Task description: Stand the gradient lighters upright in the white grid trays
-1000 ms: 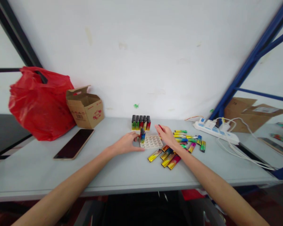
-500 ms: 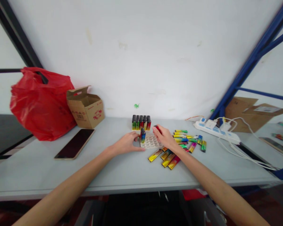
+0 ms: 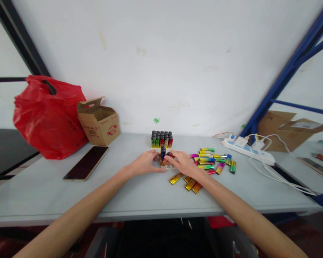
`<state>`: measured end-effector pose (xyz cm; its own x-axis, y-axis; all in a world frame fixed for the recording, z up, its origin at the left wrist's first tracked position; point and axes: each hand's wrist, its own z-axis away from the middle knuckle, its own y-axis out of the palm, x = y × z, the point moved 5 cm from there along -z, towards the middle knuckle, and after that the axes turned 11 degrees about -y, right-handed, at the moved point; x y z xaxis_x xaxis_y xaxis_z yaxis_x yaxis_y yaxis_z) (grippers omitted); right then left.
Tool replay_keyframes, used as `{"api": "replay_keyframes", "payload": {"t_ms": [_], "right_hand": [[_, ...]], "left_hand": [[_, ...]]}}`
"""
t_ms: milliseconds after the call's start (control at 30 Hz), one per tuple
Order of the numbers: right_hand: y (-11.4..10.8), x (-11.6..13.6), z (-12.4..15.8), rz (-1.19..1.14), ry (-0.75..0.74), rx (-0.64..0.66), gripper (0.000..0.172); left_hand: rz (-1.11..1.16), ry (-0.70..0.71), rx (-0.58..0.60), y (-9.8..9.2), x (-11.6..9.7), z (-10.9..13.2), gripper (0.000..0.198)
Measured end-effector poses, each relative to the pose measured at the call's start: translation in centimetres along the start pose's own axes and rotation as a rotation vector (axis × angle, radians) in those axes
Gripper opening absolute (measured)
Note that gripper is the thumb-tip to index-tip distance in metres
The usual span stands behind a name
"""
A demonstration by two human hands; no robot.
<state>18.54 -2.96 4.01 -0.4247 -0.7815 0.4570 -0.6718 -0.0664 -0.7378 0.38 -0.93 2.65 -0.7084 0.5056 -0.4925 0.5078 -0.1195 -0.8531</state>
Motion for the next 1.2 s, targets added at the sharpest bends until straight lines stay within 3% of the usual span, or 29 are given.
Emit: {"api": "replay_keyframes", "payload": {"t_ms": [200, 533, 667, 800, 967, 1067, 1200], "right_hand": [[-0.1, -0.3, -0.3, 0.241, -0.045, 0.100, 0.031], [0.2, 0.5, -0.2, 0.367, -0.149, 0.164, 0.035], [-2.9, -1.2, 0.3, 0.335, -0.109, 0.088, 0.033], [-8.5, -6.5, 2.5, 0.404, 0.076, -0.009, 0.026], [-14.0, -13.2, 6.9, 0.502, 0.379, 0.144, 0.013], [-15.2, -14.7, 8.5, 0.453, 0.488, 0.212, 0.013], [-14.8, -14.7, 8.7, 0.364, 0.523, 0.217, 0.014]], "left_hand": [[-0.010, 0.014, -0.004, 0.0, 0.0, 0.0, 0.063], [0.009, 0.021, -0.003, 0.0, 0.0, 0.0, 0.063], [-0.002, -0.005, 0.000, 0.0, 0.1, -0.1, 0.065], [-0.017, -0.046, 0.020, -0.1, 0.0, -0.2, 0.068], [-0.020, -0.062, 0.033, -0.4, -0.3, 0.0, 0.070], [-0.020, -0.064, 0.037, -0.5, -0.4, 0.0, 0.069], [-0.021, -0.047, 0.028, -0.4, -0.3, 0.0, 0.069]]}}
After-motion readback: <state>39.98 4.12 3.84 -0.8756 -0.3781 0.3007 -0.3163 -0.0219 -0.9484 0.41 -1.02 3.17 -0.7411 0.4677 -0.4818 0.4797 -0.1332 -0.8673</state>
